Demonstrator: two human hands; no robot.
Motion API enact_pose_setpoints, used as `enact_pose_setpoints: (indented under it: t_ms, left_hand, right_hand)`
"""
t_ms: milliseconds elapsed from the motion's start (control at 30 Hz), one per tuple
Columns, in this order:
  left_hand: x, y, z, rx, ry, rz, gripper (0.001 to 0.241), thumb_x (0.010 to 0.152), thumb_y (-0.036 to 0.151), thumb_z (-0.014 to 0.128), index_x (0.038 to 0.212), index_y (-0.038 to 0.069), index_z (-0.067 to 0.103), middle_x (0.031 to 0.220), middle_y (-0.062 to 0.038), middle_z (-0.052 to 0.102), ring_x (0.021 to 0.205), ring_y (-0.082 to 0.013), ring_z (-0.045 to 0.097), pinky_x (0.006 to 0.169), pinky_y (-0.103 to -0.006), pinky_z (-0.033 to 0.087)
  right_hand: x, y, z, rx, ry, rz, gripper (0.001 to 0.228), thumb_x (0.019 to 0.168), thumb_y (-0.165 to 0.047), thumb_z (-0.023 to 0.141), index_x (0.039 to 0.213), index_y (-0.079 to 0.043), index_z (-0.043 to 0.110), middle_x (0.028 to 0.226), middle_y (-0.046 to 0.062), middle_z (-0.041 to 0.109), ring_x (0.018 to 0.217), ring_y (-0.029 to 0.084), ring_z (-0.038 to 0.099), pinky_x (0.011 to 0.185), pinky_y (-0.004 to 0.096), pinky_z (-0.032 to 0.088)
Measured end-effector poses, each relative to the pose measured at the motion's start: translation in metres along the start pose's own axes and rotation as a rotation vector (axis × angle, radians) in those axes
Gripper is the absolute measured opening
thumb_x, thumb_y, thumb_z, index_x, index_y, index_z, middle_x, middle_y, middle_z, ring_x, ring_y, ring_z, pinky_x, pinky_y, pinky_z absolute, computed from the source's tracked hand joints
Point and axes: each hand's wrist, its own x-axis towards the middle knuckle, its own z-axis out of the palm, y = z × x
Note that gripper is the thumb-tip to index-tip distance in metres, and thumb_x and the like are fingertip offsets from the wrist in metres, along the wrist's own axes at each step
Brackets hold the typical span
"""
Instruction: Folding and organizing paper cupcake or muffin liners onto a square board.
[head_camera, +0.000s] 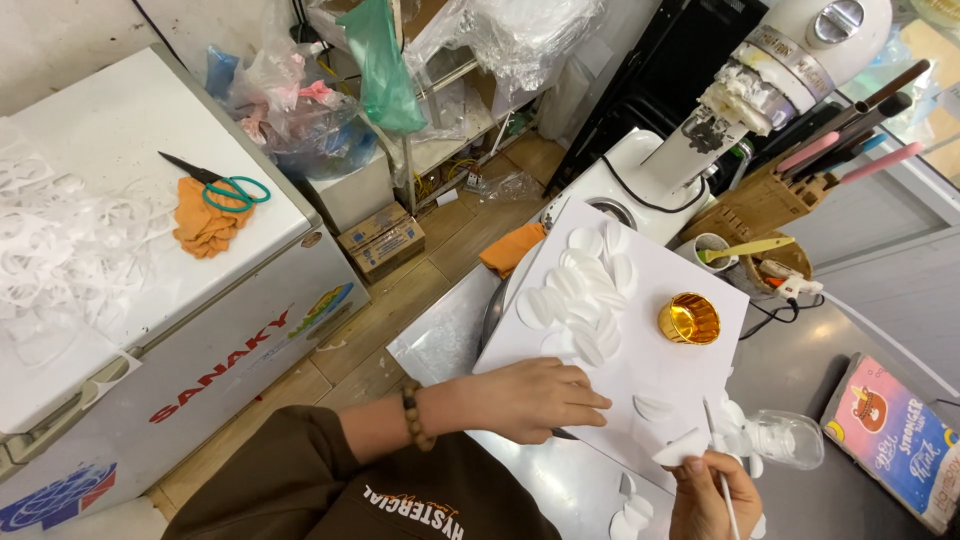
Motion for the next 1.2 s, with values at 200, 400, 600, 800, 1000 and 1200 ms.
enact_pose_setpoints:
  t_ms: [200, 400, 600, 800, 1000, 1200]
  left_hand:
    - [0.014, -0.011, 0.007, -0.014, -0.104, 0.033, 0.065, 0.069, 0.005, 0.079, 0.132, 0.014, 0.065, 0.129, 0.003, 0.07, 0.117, -0.0202, 0.059, 0.097, -0.0354, 0.049]
    - [0.022, -0.009, -0.015, -0.245, 0.008, -0.029, 0.077, 0.07, 0.021, 0.087, 0.14, 0.009, 0.058, 0.132, -0.006, 0.067, 0.121, -0.0253, 0.062, 0.103, -0.0369, 0.051]
    - [0.02, -0.008, 0.018, -1.293, 0.301, -0.216, 0.084, 0.084, 0.033, 0.083, 0.156, 0.011, 0.048, 0.152, -0.005, 0.057, 0.132, -0.0168, 0.059, 0.115, -0.0337, 0.051]
    - [0.017, 0.009, 0.013, -1.588, 0.342, -0.217, 0.083, 0.087, 0.041, 0.081, 0.157, 0.008, 0.05, 0.154, -0.009, 0.057, 0.141, -0.0184, 0.056, 0.119, -0.034, 0.049]
    - [0.016, 0.012, 0.016, -1.473, 0.329, -0.177, 0.083, 0.087, 0.041, 0.081, 0.156, 0.007, 0.049, 0.155, -0.011, 0.057, 0.135, -0.0196, 0.059, 0.108, -0.0362, 0.054]
    - [0.017, 0.015, 0.022, -1.587, 0.359, -0.173, 0.083, 0.088, 0.041, 0.08, 0.156, 0.006, 0.048, 0.158, -0.011, 0.054, 0.138, -0.0197, 0.057, 0.118, -0.0381, 0.05]
  right_hand:
    - [-0.01, 0.013, -0.003, -0.136, 0.015, 0.035, 0.002, 0.094, 0.006, 0.069, 0.093, 0.007, 0.068, 0.091, 0.022, 0.071, 0.088, 0.03, 0.073, 0.084, 0.047, 0.062]
    - [-0.016, 0.022, 0.007, -0.013, 0.028, 0.038, 0.003, 0.093, 0.004, 0.068, 0.095, 0.005, 0.069, 0.091, 0.022, 0.072, 0.089, 0.03, 0.074, 0.082, 0.048, 0.063]
    - [-0.033, 0.009, 0.062, -0.041, 0.069, -0.03, 0.005, 0.093, 0.007, 0.069, 0.096, 0.01, 0.068, 0.094, 0.026, 0.072, 0.091, 0.03, 0.073, 0.09, 0.045, 0.06]
    - [-0.036, -0.018, 0.103, -0.039, 0.005, -0.096, 0.01, 0.089, 0.009, 0.07, 0.098, 0.01, 0.068, 0.098, 0.025, 0.073, 0.099, 0.028, 0.073, 0.096, 0.044, 0.059]
    - [-0.042, -0.045, 0.131, -0.266, 0.033, -0.097, 0.011, 0.089, 0.01, 0.07, 0.1, 0.011, 0.069, 0.094, 0.025, 0.074, 0.093, 0.028, 0.074, 0.093, 0.039, 0.059]
    - [-0.047, -0.055, 0.147, -0.378, 0.071, -0.112, 0.012, 0.088, 0.005, 0.073, 0.1, 0.01, 0.07, 0.093, 0.023, 0.075, 0.092, 0.026, 0.076, 0.089, 0.036, 0.061]
